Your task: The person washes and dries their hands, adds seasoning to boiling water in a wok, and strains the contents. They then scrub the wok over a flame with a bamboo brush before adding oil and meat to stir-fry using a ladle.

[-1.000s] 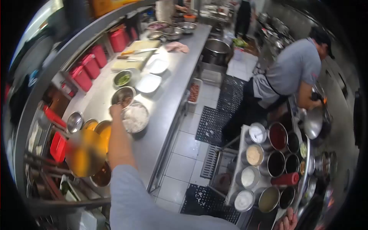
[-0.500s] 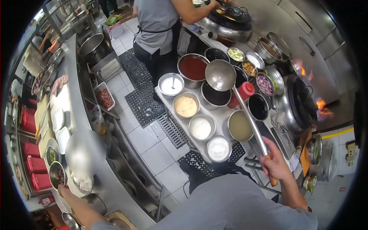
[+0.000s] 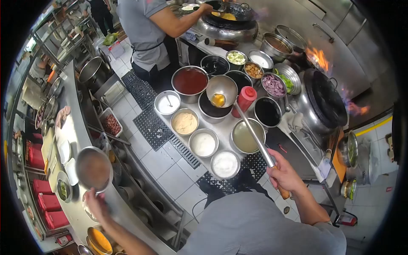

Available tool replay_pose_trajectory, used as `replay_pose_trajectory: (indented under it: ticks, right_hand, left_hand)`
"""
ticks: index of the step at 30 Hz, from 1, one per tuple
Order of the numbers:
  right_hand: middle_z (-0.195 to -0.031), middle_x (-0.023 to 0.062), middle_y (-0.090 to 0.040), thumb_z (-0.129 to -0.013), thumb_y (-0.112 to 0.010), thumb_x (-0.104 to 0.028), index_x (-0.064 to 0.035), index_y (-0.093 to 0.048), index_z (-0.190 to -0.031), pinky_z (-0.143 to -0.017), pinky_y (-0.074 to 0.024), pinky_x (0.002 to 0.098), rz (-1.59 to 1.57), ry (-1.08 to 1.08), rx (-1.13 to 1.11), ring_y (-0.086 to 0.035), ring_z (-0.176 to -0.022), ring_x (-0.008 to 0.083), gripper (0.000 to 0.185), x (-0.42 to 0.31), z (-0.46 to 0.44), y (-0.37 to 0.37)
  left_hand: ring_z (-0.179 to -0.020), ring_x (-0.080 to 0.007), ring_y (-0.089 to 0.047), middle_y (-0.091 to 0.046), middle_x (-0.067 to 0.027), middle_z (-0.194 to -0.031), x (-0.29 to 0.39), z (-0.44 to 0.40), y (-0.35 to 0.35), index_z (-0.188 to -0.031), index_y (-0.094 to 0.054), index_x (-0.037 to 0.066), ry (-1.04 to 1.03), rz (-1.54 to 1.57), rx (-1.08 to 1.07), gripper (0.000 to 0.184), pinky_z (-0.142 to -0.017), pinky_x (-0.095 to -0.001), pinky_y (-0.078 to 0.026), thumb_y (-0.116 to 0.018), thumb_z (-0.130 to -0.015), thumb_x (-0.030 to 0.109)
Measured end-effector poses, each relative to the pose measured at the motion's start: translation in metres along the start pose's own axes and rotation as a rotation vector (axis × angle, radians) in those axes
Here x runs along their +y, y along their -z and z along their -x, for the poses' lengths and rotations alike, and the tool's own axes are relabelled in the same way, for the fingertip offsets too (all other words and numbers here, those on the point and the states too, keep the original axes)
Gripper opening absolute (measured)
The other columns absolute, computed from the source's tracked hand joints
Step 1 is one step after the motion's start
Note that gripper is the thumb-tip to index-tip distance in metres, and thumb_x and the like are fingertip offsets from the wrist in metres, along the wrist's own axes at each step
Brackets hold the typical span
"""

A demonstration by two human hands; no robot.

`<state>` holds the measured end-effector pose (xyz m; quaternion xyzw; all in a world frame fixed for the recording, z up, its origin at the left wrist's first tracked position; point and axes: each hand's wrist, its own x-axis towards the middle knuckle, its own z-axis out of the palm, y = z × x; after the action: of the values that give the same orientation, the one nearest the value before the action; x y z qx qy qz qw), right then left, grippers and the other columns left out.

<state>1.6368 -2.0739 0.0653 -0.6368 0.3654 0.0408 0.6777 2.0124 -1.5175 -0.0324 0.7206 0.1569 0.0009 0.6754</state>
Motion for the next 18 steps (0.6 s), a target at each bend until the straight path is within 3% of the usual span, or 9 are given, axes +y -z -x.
replay_pose_trajectory:
  ticks: [3,5,11,12,15,18]
  right_hand:
    - [-0.08,0.0054,-0.053,-0.096,-0.053,-0.001,-0.011,-0.025,-0.157,-0.041,-0.0416,0.0265,-0.279,0.001,-0.097,-0.05,-0.048,0.0103,0.068,-0.002,0.005,0.009]
    - [-0.081,0.0056,-0.051,-0.096,-0.054,-0.004,-0.0128,-0.025,-0.157,-0.041,-0.0415,0.0264,-0.543,-0.014,-0.176,-0.048,-0.047,0.0102,0.068,-0.009,0.014,0.017]
    - [-0.082,0.0072,-0.048,-0.093,-0.054,-0.004,-0.0163,-0.025,-0.158,-0.039,-0.0415,0.0267,-0.986,0.014,-0.372,-0.043,-0.045,0.0092,0.073,0.01,0.035,0.06]
    - [-0.085,0.0068,-0.046,-0.096,-0.054,-0.007,-0.0154,-0.021,-0.159,-0.041,-0.0403,0.0274,-0.988,0.068,-0.455,-0.044,-0.047,0.0105,0.072,0.015,0.036,0.071]
    - [-0.085,0.0072,-0.046,-0.095,-0.055,-0.008,-0.0151,-0.019,-0.159,-0.041,-0.0407,0.0275,-0.887,0.189,-0.424,-0.044,-0.046,0.0112,0.074,0.018,0.047,0.102]
    - [-0.084,0.0084,-0.052,-0.094,-0.057,-0.005,-0.0134,-0.016,-0.16,-0.043,-0.0439,0.028,-0.628,0.31,-0.224,-0.05,-0.048,0.0128,0.078,0.032,0.058,0.149]
  left_hand:
    - [-0.061,-0.0114,-0.056,-0.055,0.0006,-0.082,-0.021,0.031,-0.102,-0.093,-0.052,0.011,0.075,0.027,-0.019,0.015,-0.053,-0.0259,-0.055,-0.067,-0.094,0.014]
    - [-0.055,-0.0092,-0.054,-0.051,0.002,-0.072,-0.024,0.057,-0.167,-0.087,-0.051,0.012,0.045,-0.009,-0.199,0.017,-0.048,-0.0255,-0.055,-0.065,-0.095,0.012]
    - [-0.062,-0.0156,-0.063,-0.058,-0.0054,-0.077,-0.001,0.117,-0.354,-0.081,-0.05,0.005,-0.026,0.017,-0.483,0.023,-0.051,-0.0284,-0.058,-0.066,-0.096,0.013]
    - [-0.062,-0.018,-0.065,-0.058,-0.0077,-0.077,0.014,0.134,-0.383,-0.081,-0.049,0.003,-0.058,0.022,-0.535,0.024,-0.052,-0.0299,-0.059,-0.065,-0.096,0.013]
    - [-0.062,-0.0202,-0.068,-0.059,-0.009,-0.075,0.053,0.184,-0.462,-0.08,-0.047,0.003,-0.09,0.035,-0.719,0.025,-0.053,-0.0312,-0.061,-0.065,-0.096,0.012]
    - [-0.06,-0.0193,-0.068,-0.061,-0.0085,-0.076,0.084,0.254,-0.534,-0.084,-0.05,0.004,-0.088,0.055,-0.853,0.021,-0.054,-0.0298,-0.061,-0.065,-0.096,0.011]
